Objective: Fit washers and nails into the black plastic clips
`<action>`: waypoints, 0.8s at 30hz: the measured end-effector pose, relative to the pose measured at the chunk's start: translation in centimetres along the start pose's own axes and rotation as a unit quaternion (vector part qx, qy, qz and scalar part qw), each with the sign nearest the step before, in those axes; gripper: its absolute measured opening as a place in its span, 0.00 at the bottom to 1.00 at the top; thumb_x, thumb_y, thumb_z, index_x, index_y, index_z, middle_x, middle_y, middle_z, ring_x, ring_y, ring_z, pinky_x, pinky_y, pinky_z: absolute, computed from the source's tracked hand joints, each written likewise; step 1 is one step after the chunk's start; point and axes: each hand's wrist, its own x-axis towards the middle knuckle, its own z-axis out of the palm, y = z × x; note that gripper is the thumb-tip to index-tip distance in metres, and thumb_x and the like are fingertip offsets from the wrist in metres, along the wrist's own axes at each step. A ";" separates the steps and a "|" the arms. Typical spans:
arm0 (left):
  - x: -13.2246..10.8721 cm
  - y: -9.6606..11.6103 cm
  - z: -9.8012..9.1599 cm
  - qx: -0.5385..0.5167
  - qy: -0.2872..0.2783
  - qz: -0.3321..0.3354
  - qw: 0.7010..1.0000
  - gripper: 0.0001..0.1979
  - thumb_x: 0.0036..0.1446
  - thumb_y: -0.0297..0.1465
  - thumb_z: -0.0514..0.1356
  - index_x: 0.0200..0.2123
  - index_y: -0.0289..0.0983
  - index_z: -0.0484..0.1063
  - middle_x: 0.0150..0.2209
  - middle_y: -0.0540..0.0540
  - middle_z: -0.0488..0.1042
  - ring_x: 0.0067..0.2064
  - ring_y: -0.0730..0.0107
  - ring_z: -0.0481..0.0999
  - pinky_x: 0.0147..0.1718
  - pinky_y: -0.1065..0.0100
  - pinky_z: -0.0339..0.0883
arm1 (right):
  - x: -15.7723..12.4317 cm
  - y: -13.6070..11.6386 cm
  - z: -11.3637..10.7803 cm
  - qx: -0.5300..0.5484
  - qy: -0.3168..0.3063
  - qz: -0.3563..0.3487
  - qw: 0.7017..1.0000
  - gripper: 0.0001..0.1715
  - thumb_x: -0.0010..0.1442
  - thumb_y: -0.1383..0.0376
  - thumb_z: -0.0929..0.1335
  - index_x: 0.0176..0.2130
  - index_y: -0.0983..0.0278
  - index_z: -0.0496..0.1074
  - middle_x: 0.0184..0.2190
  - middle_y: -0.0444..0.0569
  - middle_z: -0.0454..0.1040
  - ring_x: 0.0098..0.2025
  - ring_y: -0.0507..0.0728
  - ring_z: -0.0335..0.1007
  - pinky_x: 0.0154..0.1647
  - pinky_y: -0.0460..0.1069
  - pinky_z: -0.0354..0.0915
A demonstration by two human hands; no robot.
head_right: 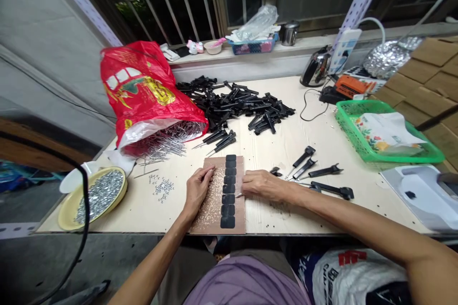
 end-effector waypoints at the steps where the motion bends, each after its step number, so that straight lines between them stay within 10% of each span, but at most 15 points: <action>1: 0.0 0.0 0.0 -0.006 0.002 0.002 1.000 0.14 0.60 0.37 0.54 0.44 0.39 0.76 0.41 0.44 0.76 0.42 0.64 0.75 0.43 0.64 0.67 | -0.8 0.1 -1.1 -0.003 -0.012 0.032 0.999 0.20 0.68 0.63 0.57 0.32 0.63 0.72 0.29 0.46 0.70 0.31 0.52 0.62 0.32 0.48 0.57; 5: -0.2 0.2 0.2 -0.030 0.013 0.009 0.999 0.14 0.60 0.36 0.54 0.42 0.38 0.77 0.41 0.45 0.77 0.43 0.64 0.75 0.44 0.64 0.67 | -0.8 1.7 -4.7 -0.052 -0.002 0.100 0.994 0.19 0.65 0.54 0.61 0.33 0.60 0.75 0.29 0.47 0.73 0.31 0.53 0.64 0.32 0.49 0.56; 10: -1.1 0.9 -1.1 -0.017 0.045 0.009 0.999 0.13 0.61 0.34 0.53 0.43 0.39 0.76 0.39 0.45 0.76 0.40 0.66 0.75 0.41 0.66 0.67 | 8.2 5.6 -2.8 -0.133 0.087 0.093 0.983 0.15 0.66 0.61 0.61 0.38 0.62 0.75 0.35 0.50 0.75 0.37 0.56 0.62 0.35 0.49 0.56; 14: -2.6 -0.6 -5.7 0.080 0.114 0.020 0.990 0.13 0.62 0.32 0.53 0.43 0.39 0.76 0.38 0.44 0.75 0.41 0.65 0.74 0.41 0.65 0.66 | 14.5 8.4 1.4 -0.206 0.037 0.063 0.976 0.11 0.64 0.67 0.63 0.39 0.59 0.75 0.36 0.48 0.75 0.39 0.57 0.60 0.37 0.51 0.51; 19: -4.5 -4.8 -12.6 0.230 0.177 -0.005 0.957 0.13 0.62 0.33 0.52 0.44 0.39 0.75 0.36 0.43 0.73 0.40 0.62 0.72 0.42 0.62 0.65 | 15.7 10.0 3.3 -0.218 0.021 0.052 0.974 0.11 0.63 0.66 0.63 0.37 0.61 0.75 0.34 0.50 0.73 0.39 0.57 0.59 0.38 0.51 0.49; 24: -2.9 -6.6 -14.2 0.349 0.131 0.003 0.928 0.13 0.61 0.31 0.52 0.42 0.40 0.75 0.34 0.43 0.71 0.38 0.61 0.67 0.37 0.63 0.62 | 15.6 9.9 3.3 -0.210 0.029 0.064 0.975 0.12 0.64 0.65 0.61 0.34 0.63 0.73 0.33 0.50 0.73 0.39 0.57 0.61 0.40 0.51 0.50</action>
